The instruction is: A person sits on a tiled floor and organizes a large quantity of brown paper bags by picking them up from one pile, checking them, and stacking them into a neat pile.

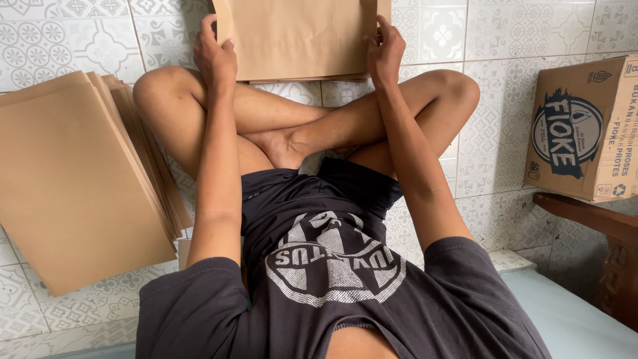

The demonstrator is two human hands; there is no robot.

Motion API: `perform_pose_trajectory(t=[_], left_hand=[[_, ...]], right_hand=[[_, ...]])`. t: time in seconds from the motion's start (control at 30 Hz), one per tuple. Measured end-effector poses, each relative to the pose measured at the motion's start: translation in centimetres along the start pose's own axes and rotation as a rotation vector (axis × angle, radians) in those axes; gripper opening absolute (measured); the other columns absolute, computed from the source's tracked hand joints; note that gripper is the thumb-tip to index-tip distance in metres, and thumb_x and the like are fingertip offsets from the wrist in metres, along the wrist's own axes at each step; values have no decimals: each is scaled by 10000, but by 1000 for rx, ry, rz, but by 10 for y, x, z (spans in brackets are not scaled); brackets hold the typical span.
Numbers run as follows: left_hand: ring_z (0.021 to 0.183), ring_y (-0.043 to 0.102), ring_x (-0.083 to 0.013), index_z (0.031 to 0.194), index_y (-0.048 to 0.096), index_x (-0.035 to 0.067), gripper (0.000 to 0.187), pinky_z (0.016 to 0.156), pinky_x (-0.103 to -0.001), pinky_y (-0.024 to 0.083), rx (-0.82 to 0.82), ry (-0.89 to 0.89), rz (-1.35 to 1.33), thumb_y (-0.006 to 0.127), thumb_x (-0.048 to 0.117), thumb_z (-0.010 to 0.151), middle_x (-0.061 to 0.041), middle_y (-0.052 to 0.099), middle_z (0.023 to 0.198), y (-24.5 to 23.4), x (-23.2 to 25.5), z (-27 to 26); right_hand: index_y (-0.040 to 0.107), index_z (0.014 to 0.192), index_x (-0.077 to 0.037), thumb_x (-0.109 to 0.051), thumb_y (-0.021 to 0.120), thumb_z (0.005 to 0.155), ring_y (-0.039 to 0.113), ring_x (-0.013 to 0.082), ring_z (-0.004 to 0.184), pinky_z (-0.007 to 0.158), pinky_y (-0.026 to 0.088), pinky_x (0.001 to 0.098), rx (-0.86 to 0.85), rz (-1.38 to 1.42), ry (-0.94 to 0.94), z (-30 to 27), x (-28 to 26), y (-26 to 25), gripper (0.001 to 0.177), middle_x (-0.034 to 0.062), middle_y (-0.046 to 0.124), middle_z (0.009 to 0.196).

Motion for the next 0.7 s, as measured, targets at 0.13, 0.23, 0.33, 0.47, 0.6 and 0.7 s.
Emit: perform_pose_trajectory(t=[0.13,0.23,0.33,0.47,0.6,0.7], left_hand=[[940,715,-221,1272,441,287,625,806,-421,578,-141,-97,-154,689,-54,811,-20,714,1016,3,-8,2],[864,775,-194,1324,417,248,737,756,-358,638,-187,61,-399,708,-152,777,-69,748,964,0,2,15],[933,791,-191,1596,216,231,979,774,-294,669,-282,149,-425,806,-76,878,-115,778,1186,5,-10,41],[1088,704,-288,1368,555,-51,589,890,-343,601,-429,355,-582,751,-188,829,-225,693,1247,-34,53,48],[1201,638,-289,1389,611,30,694,1036,-458,490,-533,394,-457,837,-122,751,-135,660,1363,-27,64,41],[1213,640,-236,1360,632,39,639,1062,-403,484,-558,301,-522,810,-121,767,-95,662,1368,-15,50,38]], right_hand=[[357,1459,-209,-28,892,830,839,307,909,753,750,402,-158,199,156,6,59,25,845,216,781,1041],[310,1524,-341,139,786,846,811,328,1047,822,699,426,-295,387,83,13,33,17,957,251,778,1164],[622,1370,-177,83,796,878,792,343,1030,885,719,392,-357,573,140,38,10,-1,584,296,727,1227],[705,1266,-188,2,821,910,760,265,1026,947,682,361,-381,674,147,52,-12,-22,419,195,748,1198],[680,1295,-160,56,835,853,698,227,1032,992,634,337,-498,596,49,47,-14,-12,516,106,712,1193],[721,1243,-133,50,834,844,687,137,902,931,635,269,-463,577,159,45,1,-11,453,55,733,1070]])
Point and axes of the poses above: each hand's wrist, its own z-axis towards the middle knuckle, its own y-axis out of the palm, x = y × z, the point moved 9 cm from there along z, towards the middle knuckle
